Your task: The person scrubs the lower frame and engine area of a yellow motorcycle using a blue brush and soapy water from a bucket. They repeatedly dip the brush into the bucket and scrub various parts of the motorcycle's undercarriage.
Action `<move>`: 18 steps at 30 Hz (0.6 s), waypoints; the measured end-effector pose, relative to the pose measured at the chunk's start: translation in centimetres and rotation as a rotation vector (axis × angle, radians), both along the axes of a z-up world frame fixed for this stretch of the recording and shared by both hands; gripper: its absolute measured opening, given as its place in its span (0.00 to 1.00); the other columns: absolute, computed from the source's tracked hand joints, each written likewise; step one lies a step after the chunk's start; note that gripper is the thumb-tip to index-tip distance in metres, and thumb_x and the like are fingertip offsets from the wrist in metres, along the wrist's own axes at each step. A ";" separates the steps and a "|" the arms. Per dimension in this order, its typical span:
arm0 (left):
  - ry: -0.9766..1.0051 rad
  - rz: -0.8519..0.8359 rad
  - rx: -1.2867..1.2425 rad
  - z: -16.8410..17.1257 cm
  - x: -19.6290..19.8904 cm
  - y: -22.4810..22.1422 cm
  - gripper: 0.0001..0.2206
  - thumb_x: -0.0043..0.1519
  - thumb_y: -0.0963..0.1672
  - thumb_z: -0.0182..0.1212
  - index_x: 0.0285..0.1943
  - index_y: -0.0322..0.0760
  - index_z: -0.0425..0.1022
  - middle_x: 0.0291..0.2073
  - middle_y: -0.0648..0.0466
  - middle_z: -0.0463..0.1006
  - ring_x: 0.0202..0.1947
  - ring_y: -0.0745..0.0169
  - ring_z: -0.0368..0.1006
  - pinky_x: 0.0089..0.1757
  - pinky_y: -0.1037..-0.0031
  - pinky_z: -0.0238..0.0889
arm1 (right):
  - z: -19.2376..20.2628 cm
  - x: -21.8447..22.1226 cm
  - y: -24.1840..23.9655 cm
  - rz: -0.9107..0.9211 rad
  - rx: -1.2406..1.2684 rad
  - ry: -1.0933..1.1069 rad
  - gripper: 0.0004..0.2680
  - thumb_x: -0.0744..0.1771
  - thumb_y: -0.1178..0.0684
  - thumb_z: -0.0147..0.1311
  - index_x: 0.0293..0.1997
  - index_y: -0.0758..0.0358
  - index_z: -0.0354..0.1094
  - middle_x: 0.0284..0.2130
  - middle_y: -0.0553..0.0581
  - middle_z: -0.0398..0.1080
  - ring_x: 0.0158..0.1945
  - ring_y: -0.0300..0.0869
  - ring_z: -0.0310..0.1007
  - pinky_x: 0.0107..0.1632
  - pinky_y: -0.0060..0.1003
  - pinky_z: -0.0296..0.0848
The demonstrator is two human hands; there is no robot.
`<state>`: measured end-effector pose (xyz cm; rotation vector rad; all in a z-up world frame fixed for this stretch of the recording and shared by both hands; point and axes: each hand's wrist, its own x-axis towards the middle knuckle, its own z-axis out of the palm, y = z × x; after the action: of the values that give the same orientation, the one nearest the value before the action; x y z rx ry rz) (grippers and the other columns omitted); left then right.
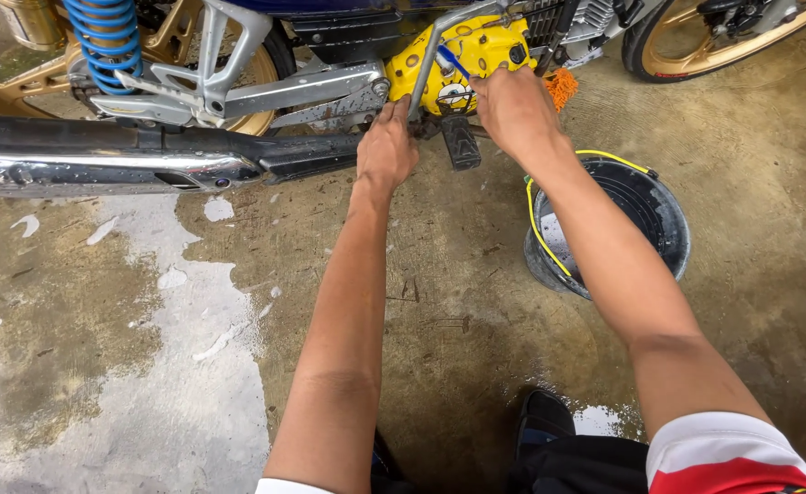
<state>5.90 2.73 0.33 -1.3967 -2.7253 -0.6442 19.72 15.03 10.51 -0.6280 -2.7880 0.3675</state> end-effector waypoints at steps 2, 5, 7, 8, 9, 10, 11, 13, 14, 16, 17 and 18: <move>0.015 0.008 -0.011 -0.1 -0.2 0.0 0.32 0.49 0.34 0.50 0.68 0.35 0.55 0.57 0.42 0.66 0.36 0.52 0.76 0.35 0.74 0.75 | 0.4 -0.3 -0.6 -0.002 0.002 0.011 0.07 0.69 0.64 0.46 0.42 0.81 0.70 0.11 0.61 0.64 0.08 0.40 0.62 0.13 0.23 0.69; 0.001 0.018 0.009 0.3 0.3 -0.1 0.32 0.49 0.34 0.51 0.68 0.36 0.56 0.59 0.41 0.66 0.40 0.49 0.75 0.38 0.70 0.73 | -2.2 -0.9 0.4 0.030 0.044 0.108 0.07 0.68 0.64 0.47 0.46 0.80 0.69 0.13 0.61 0.67 0.08 0.39 0.62 0.11 0.23 0.65; -0.023 0.029 0.033 0.2 0.6 -0.2 0.32 0.49 0.34 0.53 0.67 0.35 0.57 0.57 0.43 0.67 0.47 0.47 0.73 0.47 0.66 0.70 | -3.2 -0.3 0.5 0.072 0.078 0.199 0.07 0.67 0.64 0.49 0.47 0.78 0.70 0.14 0.61 0.70 0.09 0.38 0.63 0.10 0.22 0.63; -0.037 0.033 0.015 0.1 0.4 0.1 0.34 0.48 0.33 0.52 0.68 0.36 0.55 0.59 0.41 0.65 0.49 0.45 0.71 0.48 0.65 0.70 | -2.6 0.4 0.1 0.069 0.042 0.180 0.07 0.69 0.64 0.47 0.40 0.80 0.71 0.12 0.60 0.66 0.08 0.37 0.61 0.09 0.23 0.59; -0.050 0.036 -0.003 -0.1 0.2 0.3 0.36 0.47 0.32 0.51 0.69 0.36 0.53 0.61 0.39 0.63 0.52 0.43 0.70 0.49 0.64 0.69 | -2.0 1.0 -0.3 0.067 0.006 0.160 0.11 0.70 0.63 0.44 0.33 0.82 0.71 0.09 0.59 0.63 0.07 0.36 0.59 0.08 0.24 0.56; -0.054 0.038 -0.003 -0.4 -0.1 0.3 0.36 0.47 0.32 0.51 0.69 0.36 0.53 0.61 0.39 0.63 0.52 0.43 0.70 0.49 0.64 0.69 | -1.5 1.2 -0.6 0.068 0.007 0.156 0.11 0.70 0.63 0.44 0.33 0.82 0.71 0.09 0.59 0.63 0.07 0.36 0.59 0.08 0.24 0.56; -0.031 0.011 -0.014 -0.8 -0.3 0.3 0.36 0.46 0.31 0.49 0.69 0.34 0.53 0.59 0.41 0.64 0.51 0.43 0.70 0.50 0.64 0.68 | -1.1 1.3 -1.0 0.052 0.036 0.149 0.10 0.70 0.63 0.45 0.32 0.81 0.72 0.09 0.58 0.63 0.07 0.38 0.60 0.09 0.26 0.59; -0.009 -0.017 -0.018 -1.0 -0.5 0.5 0.36 0.46 0.30 0.46 0.69 0.32 0.53 0.57 0.43 0.65 0.50 0.44 0.70 0.51 0.63 0.67 | -1.3 1.1 -0.8 0.035 0.073 0.140 0.10 0.69 0.63 0.46 0.31 0.79 0.72 0.08 0.58 0.63 0.06 0.39 0.60 0.09 0.28 0.61; -0.006 -0.015 -0.016 -0.9 -0.6 0.5 0.35 0.45 0.30 0.46 0.68 0.32 0.54 0.55 0.45 0.66 0.47 0.47 0.71 0.51 0.65 0.68 | -2.1 0.7 -0.6 0.025 0.050 0.149 0.09 0.69 0.63 0.45 0.37 0.81 0.71 0.09 0.60 0.64 0.06 0.38 0.60 0.08 0.25 0.60; -0.001 -0.016 -0.014 -0.7 -0.5 0.5 0.35 0.45 0.30 0.47 0.68 0.32 0.55 0.53 0.47 0.67 0.44 0.51 0.73 0.50 0.66 0.69 | -2.5 0.7 -0.6 0.013 0.026 0.159 0.09 0.69 0.63 0.44 0.42 0.83 0.70 0.11 0.62 0.65 0.06 0.37 0.59 0.08 0.23 0.59; -0.020 -0.007 -0.025 -0.6 -0.3 0.5 0.36 0.45 0.30 0.47 0.68 0.33 0.54 0.54 0.45 0.66 0.45 0.49 0.72 0.49 0.66 0.70 | -2.2 1.1 -1.0 0.035 0.043 0.154 0.09 0.69 0.64 0.43 0.45 0.83 0.69 0.11 0.62 0.64 0.07 0.38 0.59 0.07 0.25 0.59; -0.039 0.005 -0.036 -0.4 -0.3 0.5 0.36 0.46 0.30 0.48 0.68 0.34 0.53 0.56 0.43 0.65 0.46 0.47 0.71 0.48 0.65 0.71 | -1.8 1.4 -1.4 0.060 0.060 0.149 0.09 0.69 0.64 0.42 0.47 0.83 0.68 0.10 0.61 0.63 0.07 0.39 0.59 0.07 0.27 0.59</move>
<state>5.58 3.22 -0.02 -1.3997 -2.7828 -0.6321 21.11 13.63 8.70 -0.4832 -2.6692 0.3273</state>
